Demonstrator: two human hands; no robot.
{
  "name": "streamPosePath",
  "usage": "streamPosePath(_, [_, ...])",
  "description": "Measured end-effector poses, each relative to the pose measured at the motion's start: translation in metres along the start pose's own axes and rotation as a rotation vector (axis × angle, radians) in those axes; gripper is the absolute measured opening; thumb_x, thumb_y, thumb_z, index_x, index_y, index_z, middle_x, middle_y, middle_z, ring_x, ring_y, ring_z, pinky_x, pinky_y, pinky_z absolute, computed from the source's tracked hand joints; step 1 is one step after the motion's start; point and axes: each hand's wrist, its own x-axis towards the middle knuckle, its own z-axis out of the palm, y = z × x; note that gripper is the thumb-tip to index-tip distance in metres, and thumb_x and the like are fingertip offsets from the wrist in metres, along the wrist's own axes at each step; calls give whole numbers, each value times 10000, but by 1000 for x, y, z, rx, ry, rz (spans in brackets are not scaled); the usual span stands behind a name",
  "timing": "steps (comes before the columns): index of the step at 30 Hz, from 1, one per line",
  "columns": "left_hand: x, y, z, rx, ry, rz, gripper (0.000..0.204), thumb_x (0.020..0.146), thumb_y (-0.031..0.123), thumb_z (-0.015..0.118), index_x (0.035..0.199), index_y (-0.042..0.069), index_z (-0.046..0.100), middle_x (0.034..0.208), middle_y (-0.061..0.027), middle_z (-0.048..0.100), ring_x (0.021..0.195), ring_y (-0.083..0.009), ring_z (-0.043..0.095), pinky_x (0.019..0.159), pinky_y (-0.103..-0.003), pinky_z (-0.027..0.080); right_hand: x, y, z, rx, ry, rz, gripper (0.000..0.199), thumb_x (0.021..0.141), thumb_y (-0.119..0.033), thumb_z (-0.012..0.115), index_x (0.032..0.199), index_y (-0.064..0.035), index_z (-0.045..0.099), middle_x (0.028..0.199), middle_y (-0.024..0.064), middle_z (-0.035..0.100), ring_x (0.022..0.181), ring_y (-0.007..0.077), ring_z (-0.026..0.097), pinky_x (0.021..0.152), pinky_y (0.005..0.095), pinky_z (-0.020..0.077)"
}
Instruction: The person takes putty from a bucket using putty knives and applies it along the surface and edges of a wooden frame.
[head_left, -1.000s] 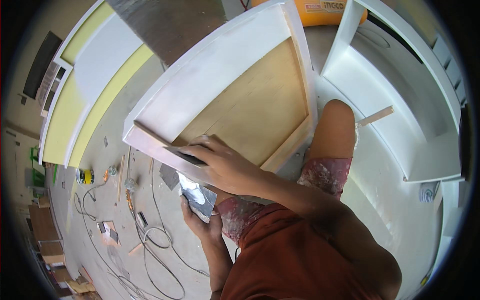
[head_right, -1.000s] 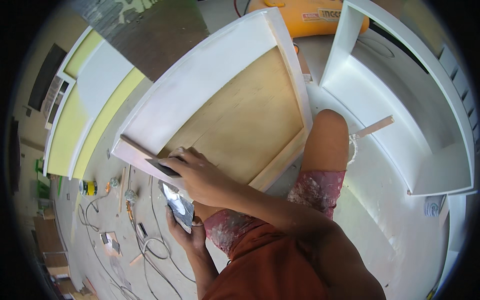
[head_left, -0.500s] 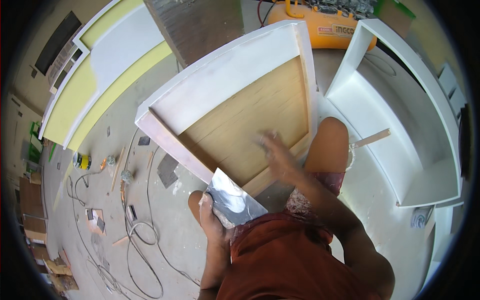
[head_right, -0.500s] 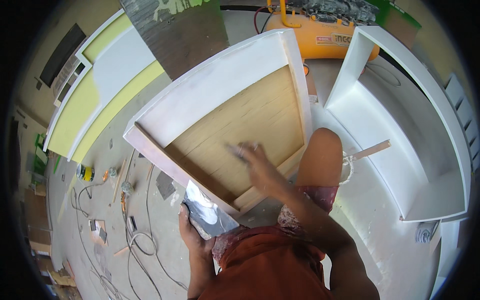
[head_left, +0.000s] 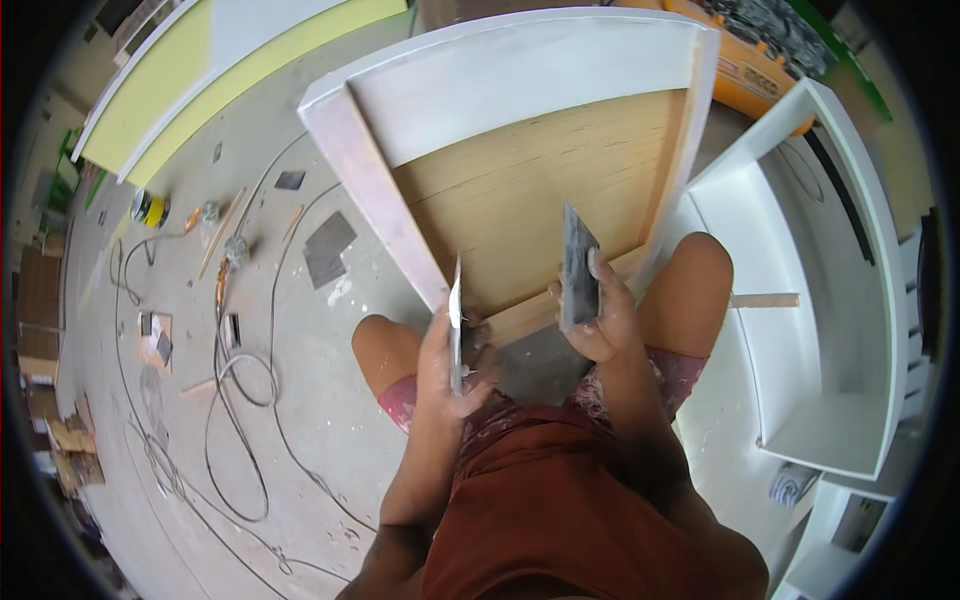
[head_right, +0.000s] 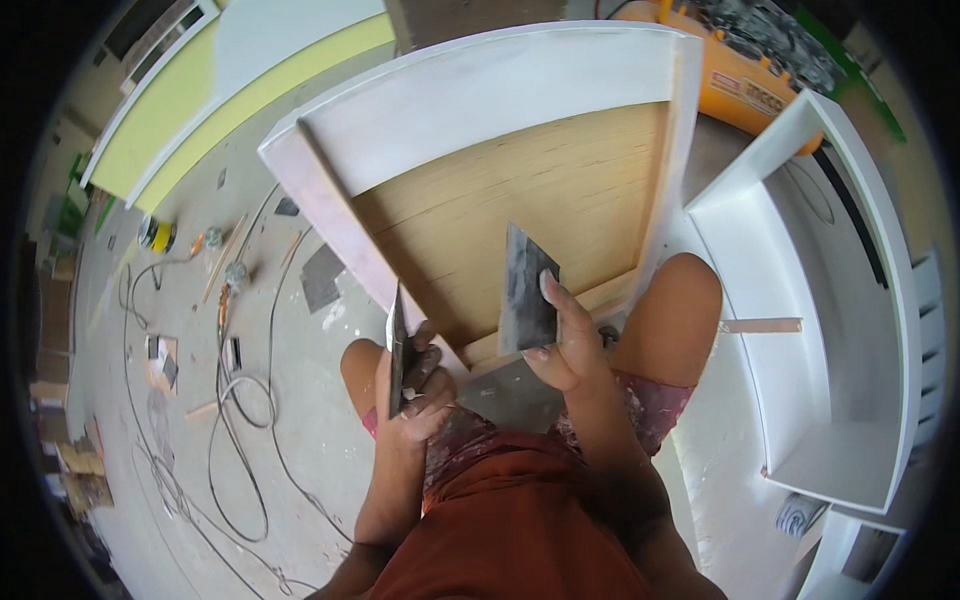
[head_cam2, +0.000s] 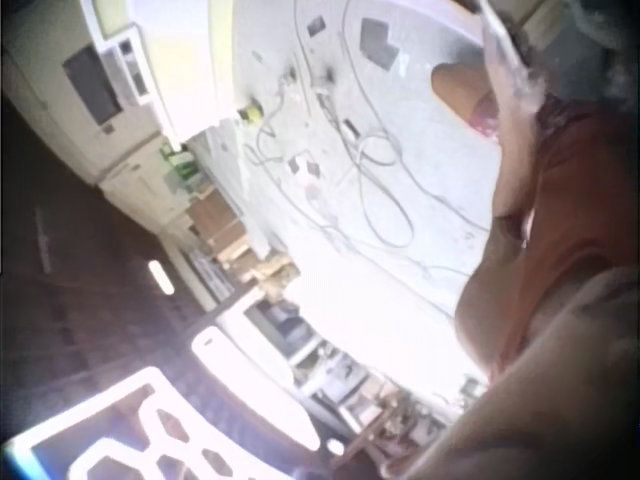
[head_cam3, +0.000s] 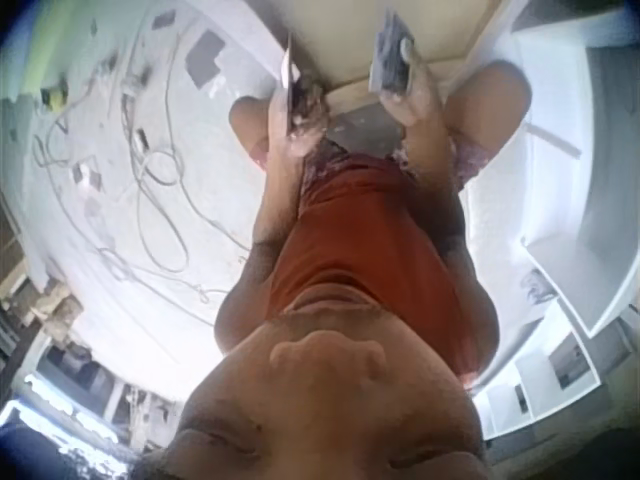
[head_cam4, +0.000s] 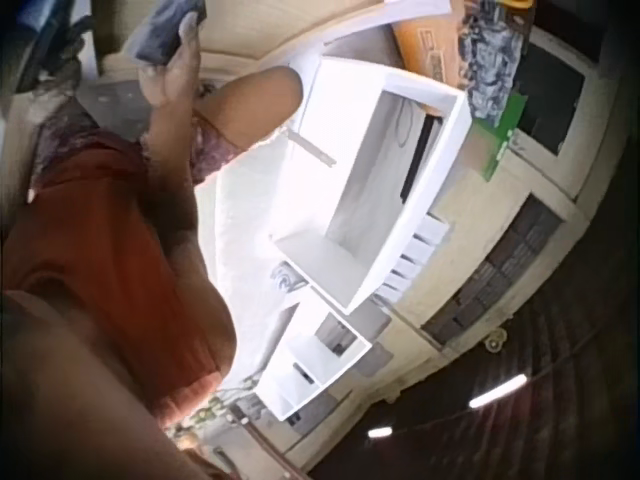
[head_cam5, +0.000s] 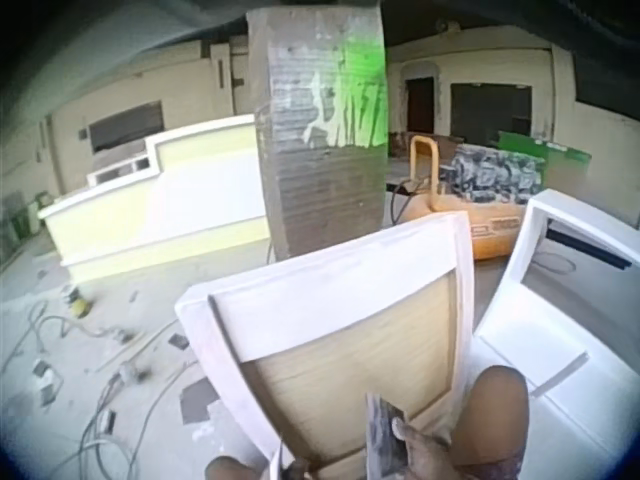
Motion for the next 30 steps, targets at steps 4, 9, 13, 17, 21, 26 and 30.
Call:
streamPosePath(4, [5, -12, -23, -383, -254, -284, 308, 1000, 381, 504, 943, 85, 568, 538, -14, 466, 348, -133, 412, 319, -263, 316, 18, 39, 32, -564, 131, -189, 303, 947, -314, 599, 1122, -66, 614, 966, -2, 656, 687, 58, 586, 521, 229, 439])
streamPosePath(9, [17, -26, -21, 142, 632, 83, 312, 1003, 402, 516, 904, 114, 582, 554, -24, 481, 356, -142, 426, 336, -267, 350, -31, 37, 41, -1241, -202, 0, 324, 881, -216, 659, 1131, -15, 610, 939, 42, 660, 720, 115, 610, 519, 286, 463])
streamPosePath(13, [-3, -3, -8, -23, 21, 64, 349, 1023, 455, 446, 1005, 148, 611, 691, -26, 617, 360, -131, 452, 314, -236, 337, -45, 46, 15, -675, 226, -310, 338, 881, -175, 646, 1179, -34, 570, 923, 51, 666, 701, 164, 638, 483, 326, 468])
streamPosePath(17, [-2, -9, 4, 181, 304, 437, 421, 1034, 474, 399, 1138, 96, 555, 956, -48, 643, 698, -139, 641, 430, -268, 458, -49, 51, 17, -206, 272, -257, 366, 892, -189, 649, 1205, -34, 541, 1028, 88, 638, 830, 195, 655, 624, 320, 543])
streamPosePath(21, [2, -19, 14, 199, 383, 778, 468, 1038, 430, 432, 1235, 13, 511, 1055, -84, 631, 877, -182, 637, 757, -326, 537, -52, 78, 39, -524, 390, -337, 291, 880, -180, 659, 1105, -17, 575, 872, 63, 633, 625, 179, 615, 482, 315, 496])
streamPosePath(26, [-20, -23, -21, 1065, 349, 952, 344, 1013, 224, 457, 1044, -70, 632, 971, -109, 652, 885, -192, 614, 794, -307, 473, -37, 78, 41, -738, 422, -433, 245, 876, -154, 665, 1032, 28, 614, 803, 58, 626, 591, 159, 606, 435, 291, 472])
streamPosePath(30, [-33, 5, -3, 1485, 60, 802, 290, 971, 195, 500, 1028, -44, 655, 936, -155, 647, 827, -223, 636, 738, -315, 500, -29, 41, 60, -818, 414, -446, 271, 886, -147, 659, 1077, 41, 613, 929, 105, 637, 710, 180, 621, 492, 285, 488])
